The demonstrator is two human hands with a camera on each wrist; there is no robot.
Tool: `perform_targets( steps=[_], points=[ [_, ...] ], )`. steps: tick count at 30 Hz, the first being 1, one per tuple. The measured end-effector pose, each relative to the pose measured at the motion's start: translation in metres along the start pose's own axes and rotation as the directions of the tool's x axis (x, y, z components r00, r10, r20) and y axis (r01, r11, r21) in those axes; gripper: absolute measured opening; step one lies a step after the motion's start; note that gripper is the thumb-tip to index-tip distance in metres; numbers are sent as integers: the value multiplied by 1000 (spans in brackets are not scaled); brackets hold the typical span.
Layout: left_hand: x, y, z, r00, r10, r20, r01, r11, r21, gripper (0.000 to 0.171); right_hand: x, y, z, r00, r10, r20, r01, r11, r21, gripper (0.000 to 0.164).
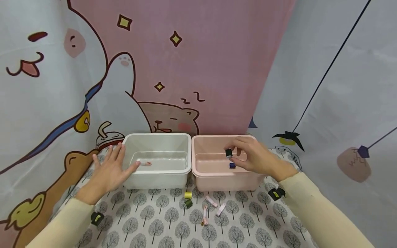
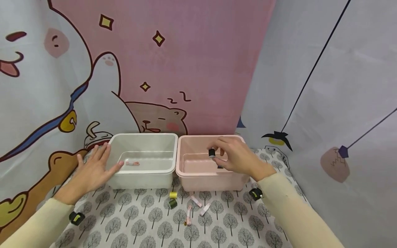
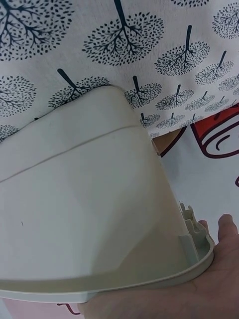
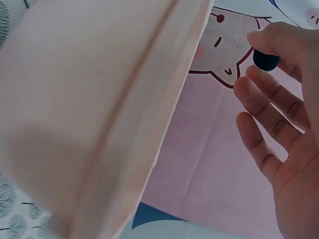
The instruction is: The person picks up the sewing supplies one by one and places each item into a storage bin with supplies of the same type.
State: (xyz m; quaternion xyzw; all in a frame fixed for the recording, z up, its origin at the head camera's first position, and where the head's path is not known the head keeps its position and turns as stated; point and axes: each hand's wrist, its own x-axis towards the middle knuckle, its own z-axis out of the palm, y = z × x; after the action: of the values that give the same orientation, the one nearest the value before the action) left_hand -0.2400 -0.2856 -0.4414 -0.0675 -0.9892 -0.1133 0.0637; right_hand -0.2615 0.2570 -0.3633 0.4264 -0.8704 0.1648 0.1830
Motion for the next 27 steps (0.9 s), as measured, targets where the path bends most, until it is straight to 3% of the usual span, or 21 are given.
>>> perform_targets(
  steps=[9,18,27],
  points=[
    [0,-1,-3,1000,1,6,-1,1000,-10,116,37,13,-2,991,72,113,-73,997,5,36],
    [0,0,-1,1000,8,9,-8,1000,-27,116,63,27,6,991,61,116,-68,996,50,32],
    [-1,0,-1,1000,4,10,-3,1000,-31,115,85,37,15,982,103,160,-114,992,56,33]
  ],
)
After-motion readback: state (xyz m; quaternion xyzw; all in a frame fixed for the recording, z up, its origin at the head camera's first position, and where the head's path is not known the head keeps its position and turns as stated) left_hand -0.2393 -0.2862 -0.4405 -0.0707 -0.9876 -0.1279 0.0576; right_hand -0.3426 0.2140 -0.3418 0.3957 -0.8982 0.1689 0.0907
